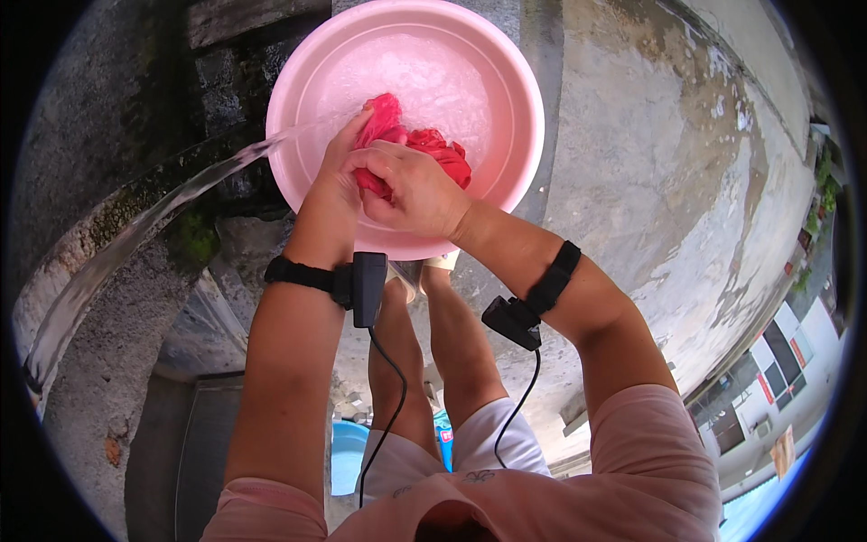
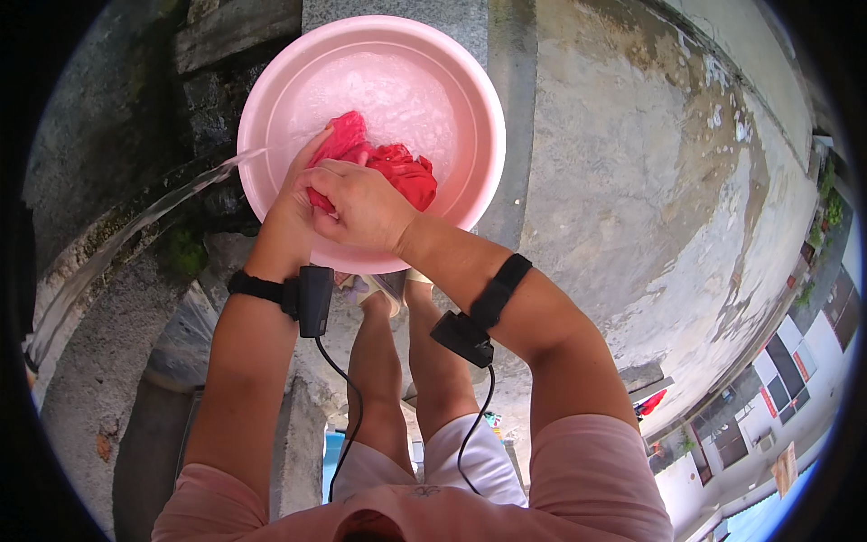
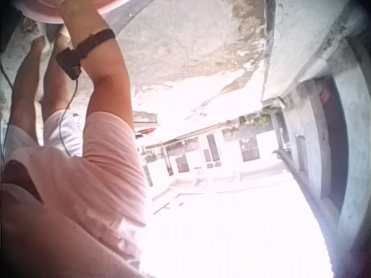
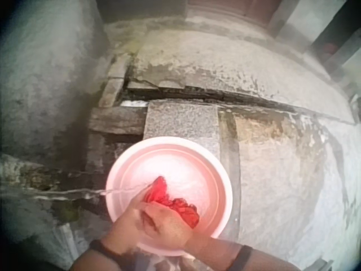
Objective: The person washes a red cloth by hand in a pink basin filled with soapy water, then rinses it under a tap. They repeat the process with a second red cloth, wringing and rinsing each item before placing them on a nearby concrete slab.
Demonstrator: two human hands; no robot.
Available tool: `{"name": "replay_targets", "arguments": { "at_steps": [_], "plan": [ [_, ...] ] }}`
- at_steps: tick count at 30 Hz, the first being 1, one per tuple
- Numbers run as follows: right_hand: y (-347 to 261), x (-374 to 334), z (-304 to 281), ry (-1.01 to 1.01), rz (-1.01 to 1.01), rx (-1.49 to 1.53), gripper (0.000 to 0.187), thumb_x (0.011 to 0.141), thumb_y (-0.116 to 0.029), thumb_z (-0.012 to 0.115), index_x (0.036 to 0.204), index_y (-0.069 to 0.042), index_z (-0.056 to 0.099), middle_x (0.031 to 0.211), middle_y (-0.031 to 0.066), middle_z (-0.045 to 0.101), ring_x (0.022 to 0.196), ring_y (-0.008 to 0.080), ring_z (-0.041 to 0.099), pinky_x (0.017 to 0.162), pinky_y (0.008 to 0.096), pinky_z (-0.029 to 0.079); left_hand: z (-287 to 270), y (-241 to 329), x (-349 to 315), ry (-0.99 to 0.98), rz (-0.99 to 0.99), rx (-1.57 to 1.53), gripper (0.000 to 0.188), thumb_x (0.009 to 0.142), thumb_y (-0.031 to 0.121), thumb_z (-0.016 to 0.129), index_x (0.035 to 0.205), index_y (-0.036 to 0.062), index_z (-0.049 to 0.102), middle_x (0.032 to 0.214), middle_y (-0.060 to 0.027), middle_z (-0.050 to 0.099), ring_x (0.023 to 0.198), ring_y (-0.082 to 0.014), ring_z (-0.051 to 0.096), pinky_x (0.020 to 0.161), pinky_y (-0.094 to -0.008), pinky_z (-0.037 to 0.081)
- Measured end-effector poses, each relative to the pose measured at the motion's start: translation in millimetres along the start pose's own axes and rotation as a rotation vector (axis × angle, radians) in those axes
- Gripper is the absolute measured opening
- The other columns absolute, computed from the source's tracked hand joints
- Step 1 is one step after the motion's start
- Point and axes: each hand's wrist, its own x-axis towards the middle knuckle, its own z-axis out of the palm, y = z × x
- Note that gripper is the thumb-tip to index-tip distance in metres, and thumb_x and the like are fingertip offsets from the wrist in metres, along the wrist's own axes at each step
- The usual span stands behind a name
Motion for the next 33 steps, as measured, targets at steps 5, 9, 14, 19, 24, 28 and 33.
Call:
{"name": "replay_targets", "arguments": {
  "at_steps": [5, 9, 14, 19, 24, 28, 33],
  "plan": [
    [69, 5, -28, 0.237, 0.337, -0.491, 0.015, 0.078, -0.009, 0.06, 0.093, -0.011, 0.064, 0.085, 0.013, 0.067, 0.08, 0.0322, 0.065, 0.076, 0.0411, 0.052, 9, 1, 3, 0.078, 0.467, 0.036, 0.032, 0.089, 0.025, 0.064, 0.116, 0.0101, 0.058, 0.113, -0.006, 0.062, 0.102, -0.0173, 0.058, 0.096, -0.0368, 0.043],
    [98, 5, -32, 0.051, 0.676, -0.88, 0.025, 0.085, -0.011, 0.052, 0.108, -0.007, 0.06, 0.109, 0.0161, 0.063, 0.089, 0.033, 0.064, 0.08, 0.0436, 0.052, 16, -8, -4, 0.363, 0.286, 0.232, 0.055, 0.089, 0.028, 0.063, 0.137, 0.0129, 0.042, 0.129, -0.0042, 0.052, 0.128, -0.016, 0.04, 0.109, -0.0402, 0.023],
    [22, -6, -44, -0.347, 0.304, -0.708, 0.021, 0.084, -0.009, 0.052, 0.101, -0.007, 0.064, 0.101, 0.0139, 0.061, 0.088, 0.0306, 0.065, 0.077, 0.0396, 0.054, 23, -21, -13, 0.082, 0.533, 0.638, 0.06, 0.096, 0.052, 0.045, 0.122, 0.0, 0.061, 0.127, -0.0117, 0.057, 0.121, -0.0194, 0.049, 0.105, -0.0304, 0.031],
    [-69, -19, -77, -0.014, 0.035, -0.233, 0.023, 0.073, -0.004, 0.066, 0.095, -0.007, 0.063, 0.09, 0.0118, 0.057, 0.08, 0.0304, 0.062, 0.072, 0.037, 0.053, 23, -18, -16, -0.214, 0.14, 0.458, 0.071, 0.096, 0.06, 0.033, 0.125, 0.0, 0.056, 0.115, -0.0131, 0.062, 0.105, -0.0197, 0.059, 0.092, -0.0297, 0.046],
    [-101, -18, -86, 0.308, 0.305, 0.181, 0.019, 0.075, 0.0, 0.066, 0.094, -0.004, 0.063, 0.091, 0.0119, 0.059, 0.079, 0.024, 0.061, 0.074, 0.0313, 0.051, 17, -26, -46, -0.151, 0.171, 0.504, 0.058, 0.098, 0.054, 0.039, 0.121, 0.003, 0.055, 0.115, -0.0096, 0.061, 0.104, -0.0174, 0.059, 0.092, -0.0309, 0.047],
    [-113, -27, -71, 0.543, 0.252, 0.328, 0.019, 0.078, 0.0, 0.067, 0.096, -0.003, 0.061, 0.096, 0.0105, 0.058, 0.082, 0.0236, 0.061, 0.075, 0.0319, 0.051, 26, -30, -77, -0.198, 0.132, 0.249, 0.057, 0.099, 0.05, 0.04, 0.129, 0.0032, 0.049, 0.123, -0.0087, 0.058, 0.114, -0.0182, 0.056, 0.099, -0.0334, 0.043],
    [-123, -40, -56, 0.732, 0.1, 0.001, 0.022, 0.077, 0.002, 0.065, 0.097, -0.003, 0.061, 0.1, 0.0105, 0.057, 0.089, 0.0247, 0.06, 0.076, 0.0319, 0.052, 46, -25, -110, -0.313, 0.017, 0.04, 0.055, 0.098, 0.049, 0.042, 0.131, 0.0051, 0.049, 0.126, -0.0096, 0.057, 0.116, -0.0212, 0.055, 0.1, -0.0374, 0.043]
  ]
}}
